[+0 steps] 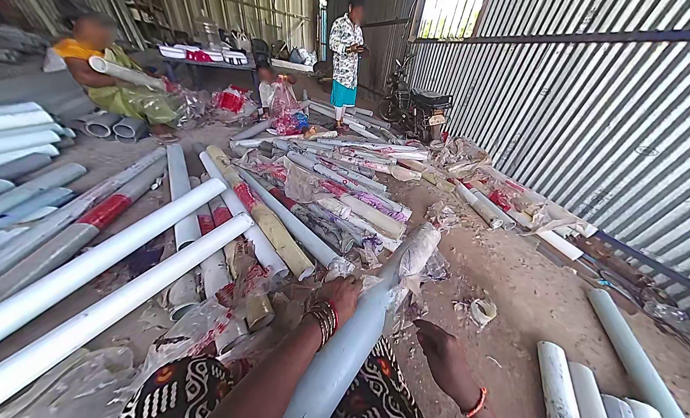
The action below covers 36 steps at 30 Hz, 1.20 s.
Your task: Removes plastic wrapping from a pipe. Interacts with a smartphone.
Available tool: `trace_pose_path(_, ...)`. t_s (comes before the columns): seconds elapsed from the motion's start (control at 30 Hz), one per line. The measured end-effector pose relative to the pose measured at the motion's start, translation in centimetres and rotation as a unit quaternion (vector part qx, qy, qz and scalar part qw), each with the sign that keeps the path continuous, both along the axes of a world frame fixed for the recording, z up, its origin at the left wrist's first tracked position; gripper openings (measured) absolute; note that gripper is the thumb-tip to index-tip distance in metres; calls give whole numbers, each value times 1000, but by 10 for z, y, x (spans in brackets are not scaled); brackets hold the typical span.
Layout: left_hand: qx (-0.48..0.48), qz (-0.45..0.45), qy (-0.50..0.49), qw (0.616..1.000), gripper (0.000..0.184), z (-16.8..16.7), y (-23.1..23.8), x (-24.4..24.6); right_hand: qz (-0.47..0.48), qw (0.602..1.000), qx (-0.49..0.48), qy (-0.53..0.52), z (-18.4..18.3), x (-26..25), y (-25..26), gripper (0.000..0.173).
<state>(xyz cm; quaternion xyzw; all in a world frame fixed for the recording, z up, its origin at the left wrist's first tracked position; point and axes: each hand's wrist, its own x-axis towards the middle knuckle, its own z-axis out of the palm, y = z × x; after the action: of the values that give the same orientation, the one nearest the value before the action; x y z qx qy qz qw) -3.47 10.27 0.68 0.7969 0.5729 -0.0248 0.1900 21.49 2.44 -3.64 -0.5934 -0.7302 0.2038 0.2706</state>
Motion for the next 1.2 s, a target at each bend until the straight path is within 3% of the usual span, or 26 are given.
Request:
trace_pose_path(0.1, -2, 41, -1, 999, 39, -1, 7, -6, 2, 1000, 0, 5, -3, 1, -3, 32)
trace_pose_path(0.2, -21, 97, -149, 984, 39, -16, 11, -18, -4, 1000, -1, 31, -9, 2, -3, 32)
trace_pose_path(0.33, -77, 132, -380, 912, 30, -46, 9, -30, -16, 998, 34, 54, -10, -2, -3, 33)
trace_pose_path(0.47, -42, 219, -533, 816, 21, -37, -8, -16, -40, 991, 89, 96, -7, -10, -2, 43)
trace_pose_path(0.5, -15, 220, -537, 815, 25, -35, -10, -13, -48, 987, 97, 122, -8, -12, -2, 45)
trace_pose_path(0.6, 20, 124, -390, 912, 77, -35, -9, -8, -69, 971, 70, 219, -10, -12, -2, 46)
trace_pose_path(0.67, -2, 72, -273, 959, 101, -28, -10, 2, -84, 955, 49, 279, -11, -10, -1, 47)
trace_pose_path(0.7, -14, 56, -227, 972, 100, -23, -10, 7, -89, 947, 46, 305, -10, -10, -2, 48)
trace_pose_path(0.83, -35, 83, -155, 984, 48, 1, -12, 18, -28, 912, 77, 402, -1, -23, 8, 49)
trace_pose_path(0.97, -41, 89, -87, 991, 51, 12, -16, 31, 49, 932, 128, 336, -7, -36, 36, 45)
trace_pose_path(1.03, -16, 100, -115, 988, 48, 13, -23, 35, 19, 952, 194, 235, -16, -34, 48, 44)
trace_pose_path(1.1, -3, 99, -115, 988, 47, 23, -29, 39, -31, 946, 262, 188, -31, -26, 59, 41)
trace_pose_path(1.2, 64, 86, -132, 985, 44, 33, -34, 40, -115, 918, 190, 330, -50, -12, 60, 42)
